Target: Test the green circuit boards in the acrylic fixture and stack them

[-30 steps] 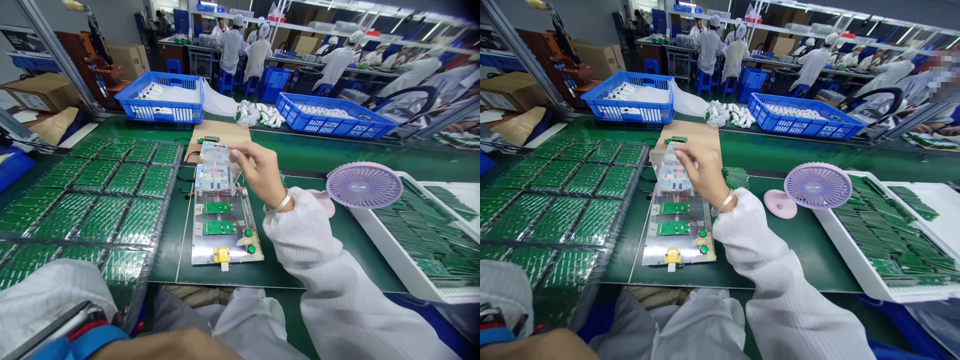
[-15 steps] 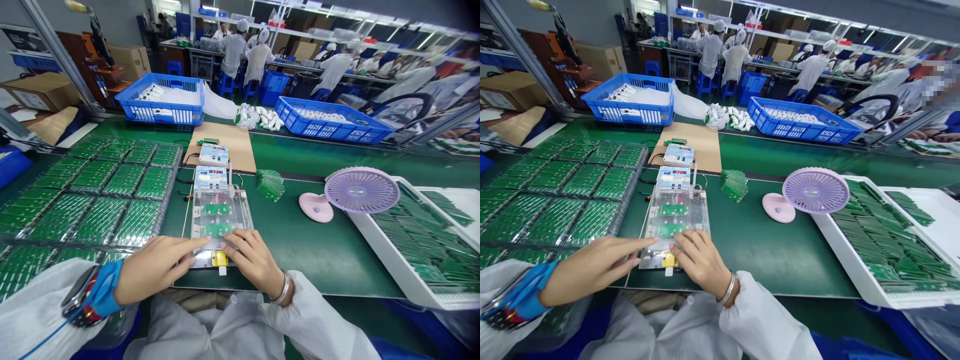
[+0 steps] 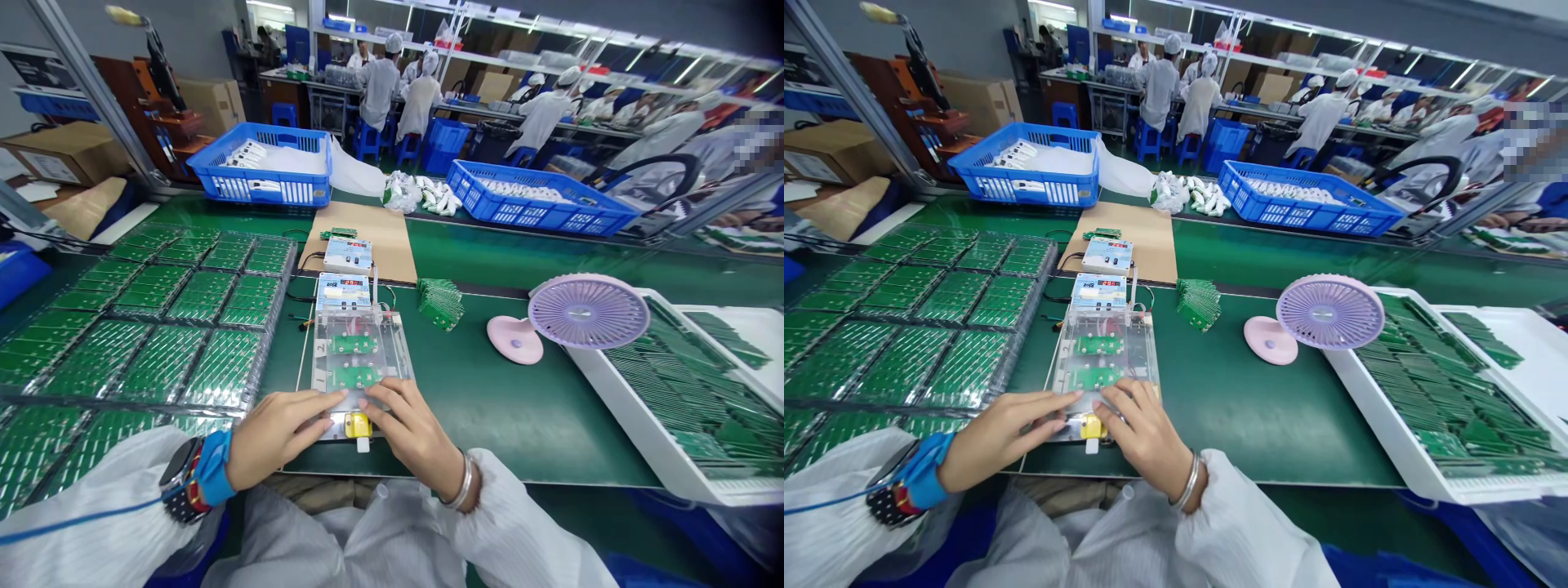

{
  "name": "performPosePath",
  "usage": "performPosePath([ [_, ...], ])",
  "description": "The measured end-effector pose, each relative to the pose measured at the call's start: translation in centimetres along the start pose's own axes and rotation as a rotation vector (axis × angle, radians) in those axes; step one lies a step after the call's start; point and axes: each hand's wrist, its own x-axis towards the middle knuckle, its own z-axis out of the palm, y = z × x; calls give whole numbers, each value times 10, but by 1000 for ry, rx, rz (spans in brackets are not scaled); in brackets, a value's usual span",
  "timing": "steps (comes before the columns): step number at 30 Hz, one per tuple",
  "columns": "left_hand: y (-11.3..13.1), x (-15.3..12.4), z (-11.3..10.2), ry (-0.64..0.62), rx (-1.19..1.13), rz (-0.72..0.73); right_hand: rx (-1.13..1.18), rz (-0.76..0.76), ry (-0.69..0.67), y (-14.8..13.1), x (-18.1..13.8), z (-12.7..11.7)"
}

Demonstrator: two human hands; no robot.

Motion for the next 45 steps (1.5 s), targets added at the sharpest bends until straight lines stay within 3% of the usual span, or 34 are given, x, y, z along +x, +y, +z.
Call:
performPosePath([
  [10, -5, 4, 9, 99, -46, 80, 82, 88, -31, 0, -12, 5],
  [17, -15, -2, 13, 79, 271, 238, 13, 154, 18, -6, -16, 4],
  [23, -13, -6, 15, 48, 383, 200, -25, 249, 28, -13, -23, 10],
  [31, -19, -7, 17, 30, 153, 97, 44, 280, 25, -14, -18, 3],
  [34, -23, -8, 18, 76, 46, 57, 150, 281, 73, 8, -2, -6],
  [38, -25, -10, 20, 94, 4, 8, 128, 366, 114, 74, 36, -5],
  [40, -26, -10, 21, 99, 7, -7, 105, 450, 19, 112, 58, 5],
  [45, -29, -11, 23, 87, 10, -3, 22, 639, -475, 177, 104, 37],
])
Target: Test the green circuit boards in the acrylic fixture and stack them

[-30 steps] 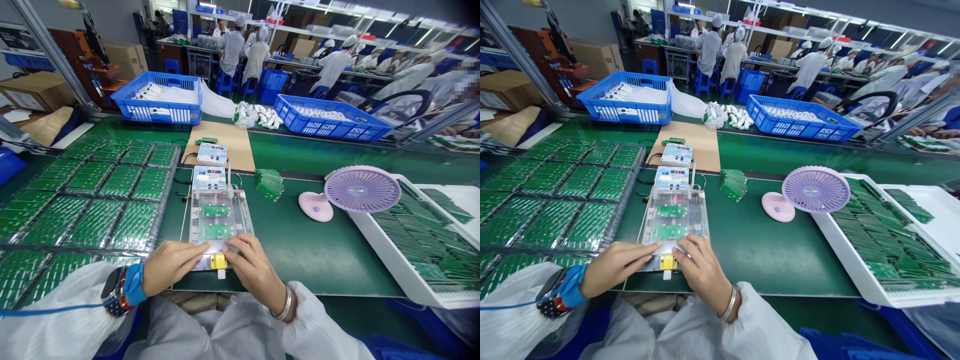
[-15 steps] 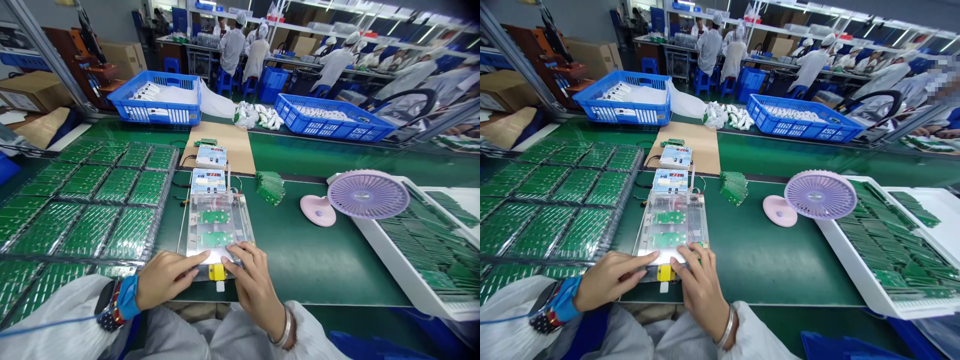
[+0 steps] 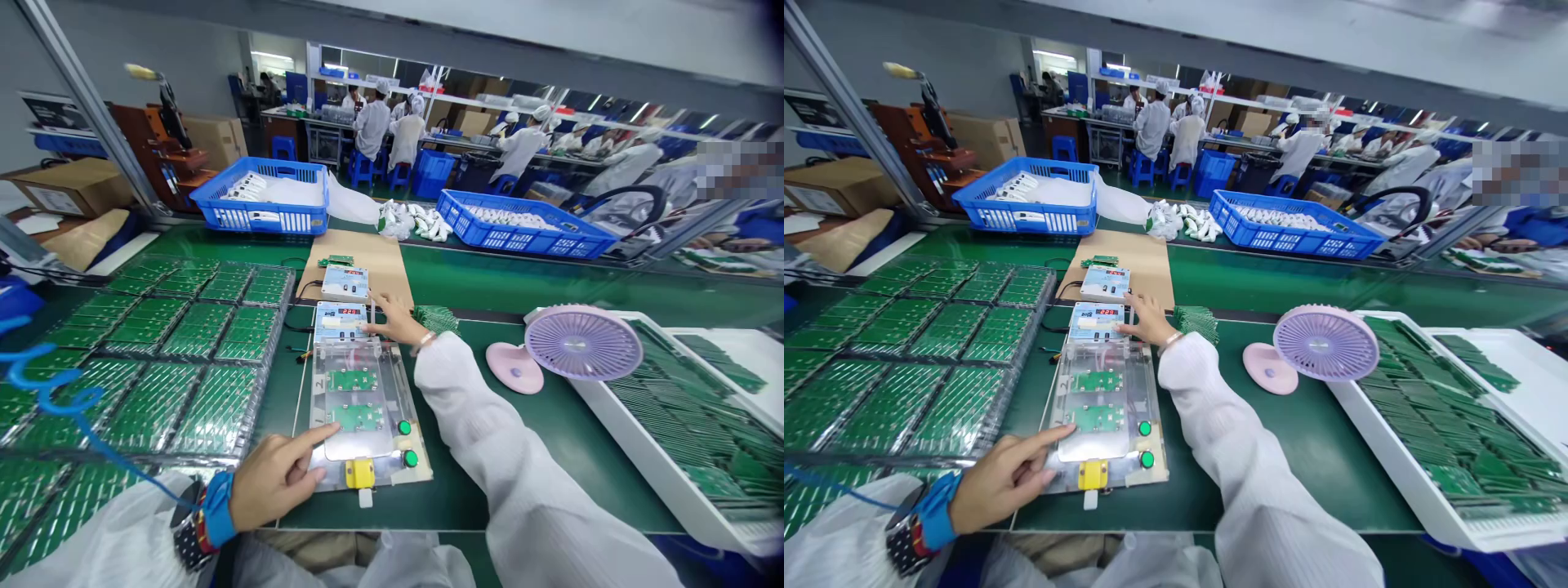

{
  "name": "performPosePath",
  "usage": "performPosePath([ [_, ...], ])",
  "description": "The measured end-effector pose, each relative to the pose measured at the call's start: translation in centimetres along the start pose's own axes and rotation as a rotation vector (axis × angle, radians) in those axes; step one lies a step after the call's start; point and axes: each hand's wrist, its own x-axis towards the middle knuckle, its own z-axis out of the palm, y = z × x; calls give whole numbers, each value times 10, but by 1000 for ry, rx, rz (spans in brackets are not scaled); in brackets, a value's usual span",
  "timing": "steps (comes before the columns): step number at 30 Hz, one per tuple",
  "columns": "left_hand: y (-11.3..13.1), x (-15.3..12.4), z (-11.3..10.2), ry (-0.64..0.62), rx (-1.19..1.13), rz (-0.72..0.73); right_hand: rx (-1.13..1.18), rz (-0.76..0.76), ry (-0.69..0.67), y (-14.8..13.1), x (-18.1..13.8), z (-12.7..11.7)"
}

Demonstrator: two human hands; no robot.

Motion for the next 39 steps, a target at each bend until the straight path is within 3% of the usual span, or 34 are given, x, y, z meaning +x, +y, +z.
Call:
performPosePath([
  [7, -1, -2, 2, -2, 28, -16, -52, 42, -197, -1, 45, 7],
  [23, 2, -5, 3, 7, 37, -80, -192, 161, -389, -20, 55, 3],
  [28, 4, -5, 3, 26, 52, -72, -236, 195, -391, -26, 60, 6],
  [39, -2, -3, 4, -28, 45, -26, -178, 104, -352, -27, 56, 3],
])
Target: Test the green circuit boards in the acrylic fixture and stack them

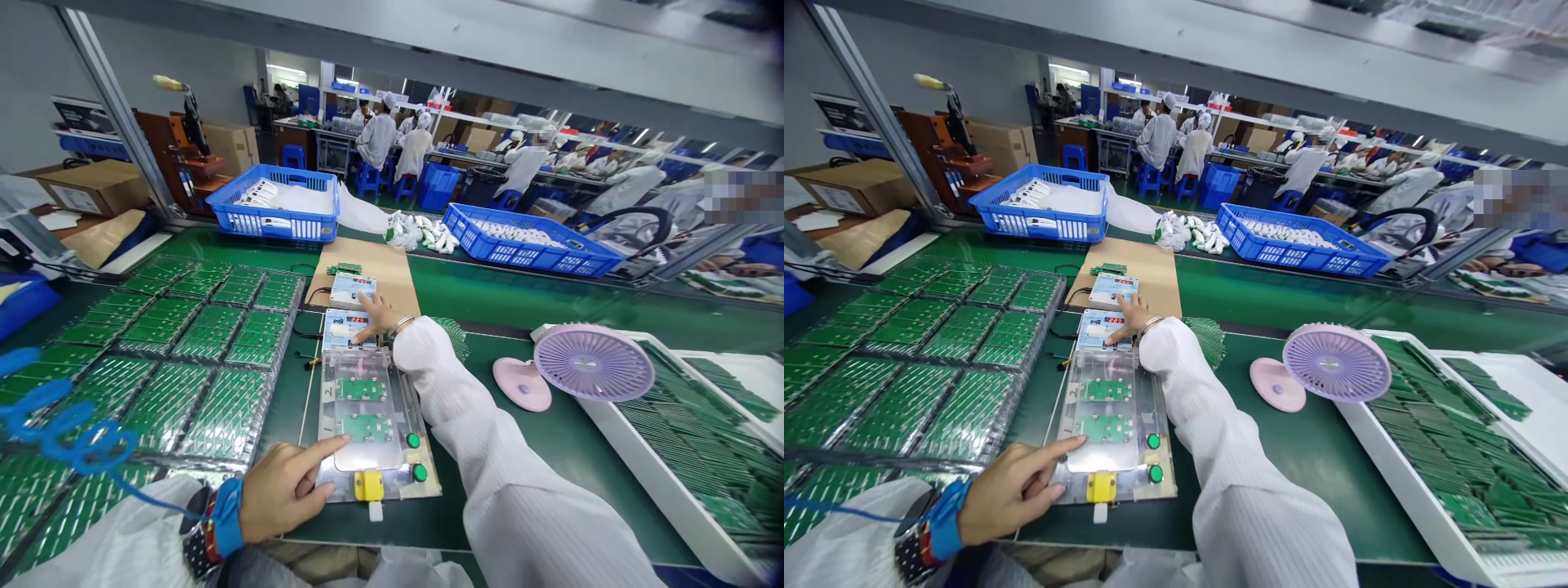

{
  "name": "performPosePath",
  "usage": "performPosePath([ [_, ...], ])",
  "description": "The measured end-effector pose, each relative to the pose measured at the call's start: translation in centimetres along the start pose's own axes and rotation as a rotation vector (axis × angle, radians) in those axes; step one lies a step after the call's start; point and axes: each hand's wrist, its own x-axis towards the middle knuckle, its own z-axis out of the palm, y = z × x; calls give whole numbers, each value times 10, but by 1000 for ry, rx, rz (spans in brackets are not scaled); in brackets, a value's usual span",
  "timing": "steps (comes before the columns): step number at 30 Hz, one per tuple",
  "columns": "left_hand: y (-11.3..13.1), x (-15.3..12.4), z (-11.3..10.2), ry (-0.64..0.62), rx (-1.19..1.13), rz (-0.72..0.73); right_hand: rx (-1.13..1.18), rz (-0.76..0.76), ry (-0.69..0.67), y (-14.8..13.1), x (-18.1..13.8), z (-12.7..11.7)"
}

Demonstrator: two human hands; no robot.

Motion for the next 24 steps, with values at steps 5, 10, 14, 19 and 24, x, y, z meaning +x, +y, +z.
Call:
performPosePath([
  [5, 6, 0, -5, -19, 7, -16, 2, 3, -15, -10, 2, 1],
  [10, 6, -1, -7, -31, 18, -14, -6, 31, -23, -16, -1, 0],
  [14, 5, 1, -7, -35, 13, -27, -13, 44, -36, -18, -3, -2],
  [19, 6, 1, -7, -28, 13, -29, -15, 60, -39, -21, -7, -5],
  [24, 6, 0, -6, -14, 27, -26, -16, 85, -50, -23, -7, -7],
])
